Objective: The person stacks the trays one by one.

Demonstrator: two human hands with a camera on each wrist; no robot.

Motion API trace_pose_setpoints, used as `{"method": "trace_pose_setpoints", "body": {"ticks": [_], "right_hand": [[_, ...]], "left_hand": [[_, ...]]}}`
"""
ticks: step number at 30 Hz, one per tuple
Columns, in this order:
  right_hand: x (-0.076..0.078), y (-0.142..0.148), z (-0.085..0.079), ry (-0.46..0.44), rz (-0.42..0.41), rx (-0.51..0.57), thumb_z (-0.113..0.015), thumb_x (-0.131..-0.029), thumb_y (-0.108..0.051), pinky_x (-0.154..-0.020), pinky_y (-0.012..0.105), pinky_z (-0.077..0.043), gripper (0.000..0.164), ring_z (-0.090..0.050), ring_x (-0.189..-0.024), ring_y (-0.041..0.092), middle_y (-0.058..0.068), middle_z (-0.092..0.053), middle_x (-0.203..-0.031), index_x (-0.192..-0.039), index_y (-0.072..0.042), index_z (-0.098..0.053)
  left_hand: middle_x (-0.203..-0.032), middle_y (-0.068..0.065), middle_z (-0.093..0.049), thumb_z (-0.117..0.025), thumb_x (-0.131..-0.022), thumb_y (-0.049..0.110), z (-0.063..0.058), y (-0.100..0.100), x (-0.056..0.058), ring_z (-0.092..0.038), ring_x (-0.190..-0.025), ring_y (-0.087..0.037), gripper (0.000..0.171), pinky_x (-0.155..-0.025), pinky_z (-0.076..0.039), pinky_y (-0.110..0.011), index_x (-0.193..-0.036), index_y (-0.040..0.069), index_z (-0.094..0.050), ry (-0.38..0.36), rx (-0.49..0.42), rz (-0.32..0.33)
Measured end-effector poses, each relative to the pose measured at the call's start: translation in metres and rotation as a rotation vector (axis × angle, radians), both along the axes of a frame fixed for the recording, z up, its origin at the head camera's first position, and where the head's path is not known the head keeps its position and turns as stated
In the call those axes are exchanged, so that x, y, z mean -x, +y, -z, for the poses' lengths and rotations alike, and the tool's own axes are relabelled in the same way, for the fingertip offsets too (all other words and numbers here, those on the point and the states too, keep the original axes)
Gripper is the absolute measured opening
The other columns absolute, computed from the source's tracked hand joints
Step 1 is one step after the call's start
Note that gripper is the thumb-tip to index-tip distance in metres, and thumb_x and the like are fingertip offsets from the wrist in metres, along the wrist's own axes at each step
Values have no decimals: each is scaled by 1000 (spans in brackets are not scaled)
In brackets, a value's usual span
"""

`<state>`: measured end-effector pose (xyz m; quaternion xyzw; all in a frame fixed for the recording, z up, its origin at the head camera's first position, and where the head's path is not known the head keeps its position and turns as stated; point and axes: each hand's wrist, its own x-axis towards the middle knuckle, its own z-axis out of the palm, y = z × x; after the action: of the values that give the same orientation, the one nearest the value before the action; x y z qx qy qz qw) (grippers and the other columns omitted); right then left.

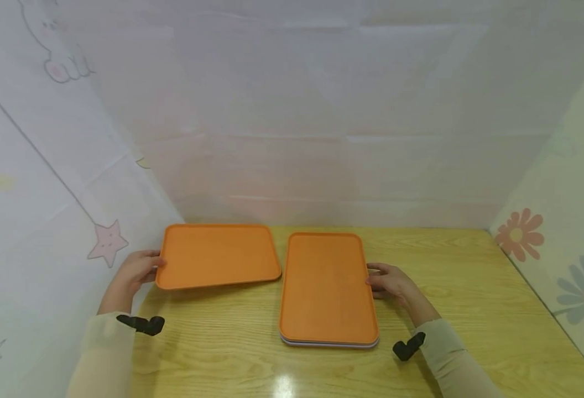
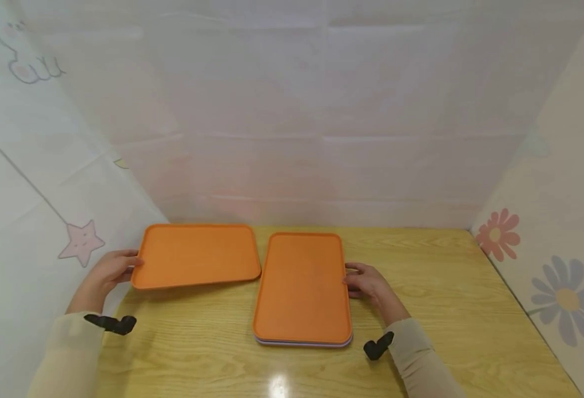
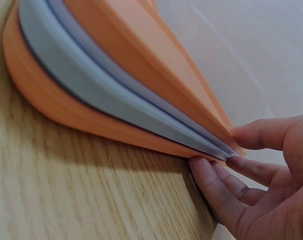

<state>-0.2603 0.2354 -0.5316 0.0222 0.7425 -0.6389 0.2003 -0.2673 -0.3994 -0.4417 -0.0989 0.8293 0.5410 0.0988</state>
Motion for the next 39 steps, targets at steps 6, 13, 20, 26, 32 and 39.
{"method": "trace_pose_setpoints", "body": {"ticks": [6,13,20,26,32,39], "right_hand": [[0,0,0,-6,7,-1,-67,-96,-7,-82,41,-61,68,-70,-99,23,33,-49,-142,-154,5,-33],[-7,-2,-6,56,68,-33,-65,-98,-6,-77,39,-61,60,-69,-89,19,31,-57,-133,-150,8,-40],[-17,-1,-19,143,139,-19,-62,-101,-13,-83,41,-60,54,-69,-95,25,24,-61,-126,-148,6,-43],[-25,-10,-27,132,107,83,-61,-102,-15,-86,39,-60,55,-71,-97,24,28,-59,-131,-149,6,-42],[-34,-25,-26,86,56,238,-59,-103,-15,-91,38,-58,59,-70,-98,19,22,-60,-132,-151,8,-35],[-43,-50,-28,27,76,390,-58,-104,-12,-100,43,-54,61,-69,-102,18,24,-52,-140,-153,8,-29]], "left_hand": [[-90,12,-65,-51,-103,7,-9,3,-12,-68,-79,-1,66,-73,-59,-24,-152,-20,-15,30,-99,-42],[-89,13,-67,-51,-103,4,-17,16,-24,-69,-82,-3,69,-74,-59,-23,-153,-20,-10,73,-256,-57],[-91,11,-68,-53,-104,4,-11,41,-32,-69,-84,-5,69,-75,-59,-23,-153,-20,-10,107,-328,-45],[-96,10,-68,-54,-103,4,-4,68,-40,-69,-87,-6,67,-77,-59,-24,-153,-18,-15,141,-397,-51],[-101,6,-68,-56,-104,6,0,94,-48,-69,-89,-8,67,-79,-59,-24,-154,-15,-17,148,-454,-38],[-102,5,-68,-55,-103,4,3,125,-52,-68,-91,-8,64,-81,-59,-26,-154,-14,-21,155,-514,-39]]}}
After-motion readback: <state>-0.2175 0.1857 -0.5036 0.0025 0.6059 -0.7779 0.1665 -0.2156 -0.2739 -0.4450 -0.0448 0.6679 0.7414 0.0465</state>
